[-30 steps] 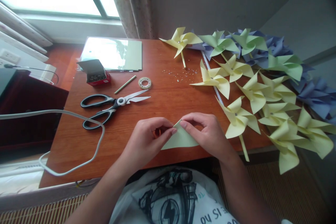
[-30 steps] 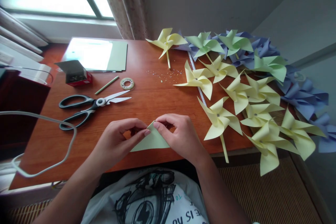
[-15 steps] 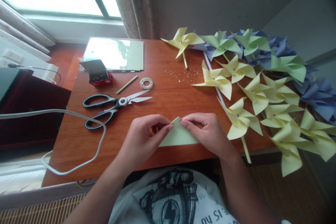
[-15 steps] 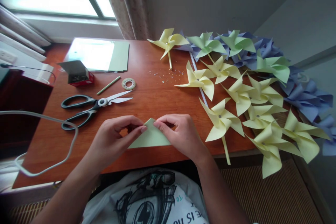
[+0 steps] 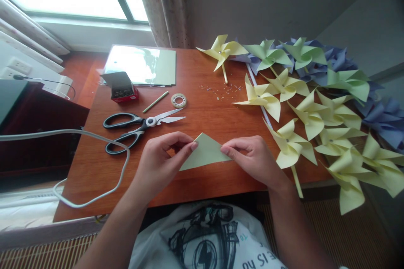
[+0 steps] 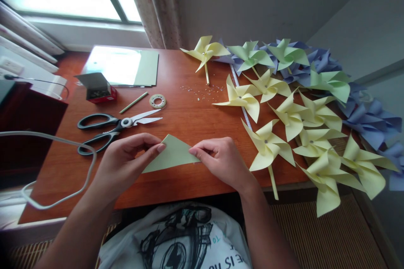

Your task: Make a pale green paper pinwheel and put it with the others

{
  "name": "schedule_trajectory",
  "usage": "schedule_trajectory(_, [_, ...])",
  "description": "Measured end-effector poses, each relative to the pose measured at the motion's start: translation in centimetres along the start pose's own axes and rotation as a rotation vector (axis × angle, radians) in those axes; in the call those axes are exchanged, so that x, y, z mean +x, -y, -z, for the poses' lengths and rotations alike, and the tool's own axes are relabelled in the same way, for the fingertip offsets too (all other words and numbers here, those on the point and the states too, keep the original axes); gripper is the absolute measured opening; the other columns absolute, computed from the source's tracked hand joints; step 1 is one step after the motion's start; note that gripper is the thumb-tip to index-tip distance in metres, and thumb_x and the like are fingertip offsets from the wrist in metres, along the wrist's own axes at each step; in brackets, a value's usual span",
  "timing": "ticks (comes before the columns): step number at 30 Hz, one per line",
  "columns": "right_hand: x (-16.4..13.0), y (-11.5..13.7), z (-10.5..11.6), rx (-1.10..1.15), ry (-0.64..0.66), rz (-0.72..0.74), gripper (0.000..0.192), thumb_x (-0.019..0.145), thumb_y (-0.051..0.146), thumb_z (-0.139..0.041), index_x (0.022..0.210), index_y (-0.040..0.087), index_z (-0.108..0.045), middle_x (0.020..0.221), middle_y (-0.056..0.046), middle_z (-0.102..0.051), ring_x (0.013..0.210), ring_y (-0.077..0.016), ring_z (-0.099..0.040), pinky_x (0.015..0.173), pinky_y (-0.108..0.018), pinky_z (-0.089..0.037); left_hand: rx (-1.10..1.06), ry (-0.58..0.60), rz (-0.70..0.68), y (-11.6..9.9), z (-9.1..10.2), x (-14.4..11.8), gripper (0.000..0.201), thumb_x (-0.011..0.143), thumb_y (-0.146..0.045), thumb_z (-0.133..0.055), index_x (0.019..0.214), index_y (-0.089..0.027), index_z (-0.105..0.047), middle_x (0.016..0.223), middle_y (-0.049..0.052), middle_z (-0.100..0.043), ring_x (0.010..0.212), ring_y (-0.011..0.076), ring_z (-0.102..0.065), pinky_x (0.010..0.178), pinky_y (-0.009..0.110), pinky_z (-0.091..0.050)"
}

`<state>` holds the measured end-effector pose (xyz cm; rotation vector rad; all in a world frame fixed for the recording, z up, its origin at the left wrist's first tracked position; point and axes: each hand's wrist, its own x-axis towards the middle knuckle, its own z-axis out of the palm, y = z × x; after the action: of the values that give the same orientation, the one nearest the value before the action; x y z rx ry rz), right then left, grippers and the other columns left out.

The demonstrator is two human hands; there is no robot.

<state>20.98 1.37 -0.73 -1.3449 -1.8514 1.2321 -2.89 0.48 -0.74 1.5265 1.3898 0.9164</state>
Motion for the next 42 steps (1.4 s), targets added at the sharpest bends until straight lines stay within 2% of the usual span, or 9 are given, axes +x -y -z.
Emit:
schedule_trajectory(5, [0.0, -0.1, -0.1, -0.028, -0.021, 0.035, 0.025, 0.095, 0.028, -0.064, 0.074, 0.019, -0.073, 0.066, 0.001, -0.073, 0.061, -0.0128, -0.067, 0.061, -0.023, -0.047, -0.050, -0.047, 0.049, 0.4, 0.0, -0.1, 0.017, 0.085, -0.034, -0.074, 0.080, -0.018, -0.072, 0.072, 0.000, -0.067, 0.064, 0.0121, -0.058, 0.057, 0.022, -0.045])
schedule_trajectory(12, [-0.2, -0.7, 0.0, -0.032, -0.014, 0.050, 0.025, 0.097, 0.033, -0.062, 0.079, 0.019, -0.073, 0.071, 0.000, -0.074, 0.060, -0.0129, -0.066, 0.061, -0.024, -0.048, 0.035, 0.003, 0.018, 0.3, 0.2, 0.3, 0.020, 0.089, -0.036, -0.069, 0.079, -0.018, -0.071, 0.069, 0.000, -0.066, 0.062, 0.0127, -0.058, 0.056, 0.023, -0.044])
schedule_trajectory(15, [-0.4, -0.9, -0.1, -0.037, -0.028, 0.040, 0.025, 0.097, 0.035, -0.062, 0.081, 0.019, -0.074, 0.072, -0.001, -0.074, 0.061, -0.0135, -0.066, 0.061, -0.025, -0.048, 0.208, -0.099, -0.028, 0.6, 0.9, 0.5, 0.018, 0.092, -0.034, -0.063, 0.090, -0.019, -0.073, 0.083, 0.002, -0.073, 0.074, 0.0162, -0.066, 0.065, 0.025, -0.048])
schedule_trajectory(20, [-0.7, -1.1, -0.1, -0.043, -0.033, 0.013, 0.027, 0.098, 0.037, -0.061, 0.083, 0.020, -0.075, 0.070, 0.000, -0.072, 0.062, -0.0144, -0.065, 0.061, -0.025, -0.047, 0.594, -0.410, -0.146, 2.4, 3.5, 0.8, 0.022, 0.091, -0.034, -0.063, 0.107, -0.025, -0.073, 0.111, 0.005, -0.072, 0.105, 0.0270, -0.066, 0.093, 0.039, -0.047])
schedule_trajectory(23, [-0.8, -1.2, -0.1, -0.032, -0.041, -0.002, 0.028, 0.097, 0.038, -0.060, 0.083, 0.020, -0.075, 0.073, -0.001, -0.074, 0.061, -0.0146, -0.065, 0.059, -0.026, -0.047, 0.684, -0.429, -0.140, 3.7, 5.3, 1.0, 0.032, 0.086, -0.037, -0.067, 0.117, -0.029, -0.071, 0.129, 0.000, -0.066, 0.130, 0.0354, -0.053, 0.109, 0.047, -0.034])
schedule_trajectory(27, [-0.7, -1.2, -0.1, 0.000, -0.060, -0.018, 0.027, 0.097, 0.037, -0.061, 0.083, 0.020, -0.075, 0.071, -0.001, -0.073, 0.061, -0.0149, -0.066, 0.060, -0.026, -0.048, 0.668, -0.404, -0.101, 5.0, 6.2, 0.9, 0.034, 0.081, -0.040, -0.071, 0.111, -0.026, -0.073, 0.123, 0.002, -0.069, 0.123, 0.0383, -0.058, 0.107, 0.048, -0.034])
schedule_trajectory(32, [-0.6, -0.9, 0.0, 0.047, -0.082, -0.030, 0.027, 0.096, 0.036, -0.062, 0.079, 0.019, -0.073, 0.063, 0.001, -0.069, 0.061, -0.0138, -0.065, 0.060, -0.024, -0.046, 0.777, -0.353, -0.147, 5.2, 4.9, -0.2, 0.034, 0.087, -0.041, -0.065, 0.116, -0.026, -0.072, 0.125, 0.009, -0.068, 0.115, 0.0384, -0.061, 0.101, 0.049, -0.040])
schedule_trajectory(37, [-0.6, -0.8, -0.2, 0.111, -0.108, -0.047, 0.026, 0.096, 0.037, -0.063, 0.081, 0.019, -0.074, 0.063, 0.001, -0.069, 0.060, -0.0140, -0.065, 0.060, -0.024, -0.048, 0.859, -0.203, -0.189, 3.4, 2.7, -1.1, 0.035, 0.091, -0.040, -0.059, 0.121, -0.024, -0.070, 0.124, 0.012, -0.068, 0.111, 0.0367, -0.060, 0.095, 0.047, -0.046])
schedule_trajectory(42, [-0.5, -1.0, -0.8, 0.227, -0.188, -0.095, 0.026, 0.094, 0.040, -0.065, 0.082, 0.019, -0.074, 0.062, 0.000, -0.070, 0.059, -0.0151, -0.067, 0.059, -0.024, -0.051, 0.740, -0.086, -0.250, 1.9, -0.2, -0.9, 0.048, 0.092, -0.034, -0.060, 0.138, -0.022, -0.057, 0.135, 0.012, -0.064, 0.121, 0.0333, -0.058, 0.104, 0.045, -0.045])
